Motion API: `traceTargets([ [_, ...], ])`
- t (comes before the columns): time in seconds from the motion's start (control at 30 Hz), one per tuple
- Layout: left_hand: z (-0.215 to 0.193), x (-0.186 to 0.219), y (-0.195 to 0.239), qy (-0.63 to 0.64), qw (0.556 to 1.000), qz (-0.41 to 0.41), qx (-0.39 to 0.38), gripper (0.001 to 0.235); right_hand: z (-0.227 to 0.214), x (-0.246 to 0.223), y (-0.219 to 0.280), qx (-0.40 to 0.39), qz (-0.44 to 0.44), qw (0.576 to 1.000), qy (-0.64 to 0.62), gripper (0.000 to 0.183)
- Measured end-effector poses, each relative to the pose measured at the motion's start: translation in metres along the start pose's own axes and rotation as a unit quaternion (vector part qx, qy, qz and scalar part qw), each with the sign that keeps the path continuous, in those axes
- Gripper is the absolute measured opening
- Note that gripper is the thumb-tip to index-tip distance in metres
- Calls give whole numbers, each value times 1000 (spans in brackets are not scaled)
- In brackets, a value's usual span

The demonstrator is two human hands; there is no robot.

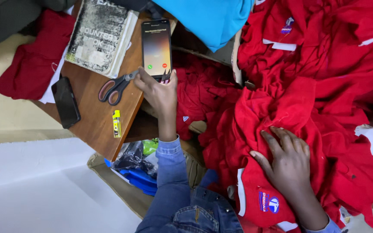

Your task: The person handles a red garment, briefly picks up a smartphone, and then uses scissors to cut a white paper or fabric piece attached to the garment. The person continues to cut the material while holding the red garment.

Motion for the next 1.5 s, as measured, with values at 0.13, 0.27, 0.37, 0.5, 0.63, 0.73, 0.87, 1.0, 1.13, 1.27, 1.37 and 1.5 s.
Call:
traceTargets([
  [0.13,2,0,1,20,1000,0,4,98,2,2,0,-6,7,1000,5,66],
  [0.27,7,-10,0,57,998,-18,0,98,2,2,1,-8,7,1000,5,65],
  [0.37,15,-23,-2,97,985,-113,-82,110,2,2,1,-12,5,1000,-1,66],
  [0.5,14,-25,-9,112,986,-100,-66,106,4,3,2,-10,9,1000,-1,65],
  [0.63,3,-12,-18,191,975,-114,-5,97,19,13,6,-63,42,997,-35,58],
  [0.73,13,-28,-15,247,956,-155,17,99,18,13,5,-63,41,997,-33,59],
  [0.87,17,-41,-13,313,931,-181,42,95,17,11,5,-62,38,997,-37,59],
  [1.0,18,-54,-8,392,901,-168,81,95,16,11,6,-61,34,997,-42,59],
  [1.13,9,-52,-3,419,882,-213,42,81,16,11,6,-53,30,997,-49,59],
  [1.27,-2,-33,0,541,821,-183,24,82,18,13,8,-48,28,997,-52,59],
  [1.37,-11,-24,10,576,807,-126,-10,81,18,12,6,-57,33,996,-59,59],
  [1.5,-49,86,34,650,747,-126,-61,84,17,11,6,-55,24,996,-66,59],
])
Point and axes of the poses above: each hand's wrist, its own y-axis away from the middle knuckle, its own z-axis out of the palm, x = y × z, the point moved 8 cm from there along -y, towards the middle knuckle, and after that the axes turned 12 degrees about z, right-handed, at the moved point
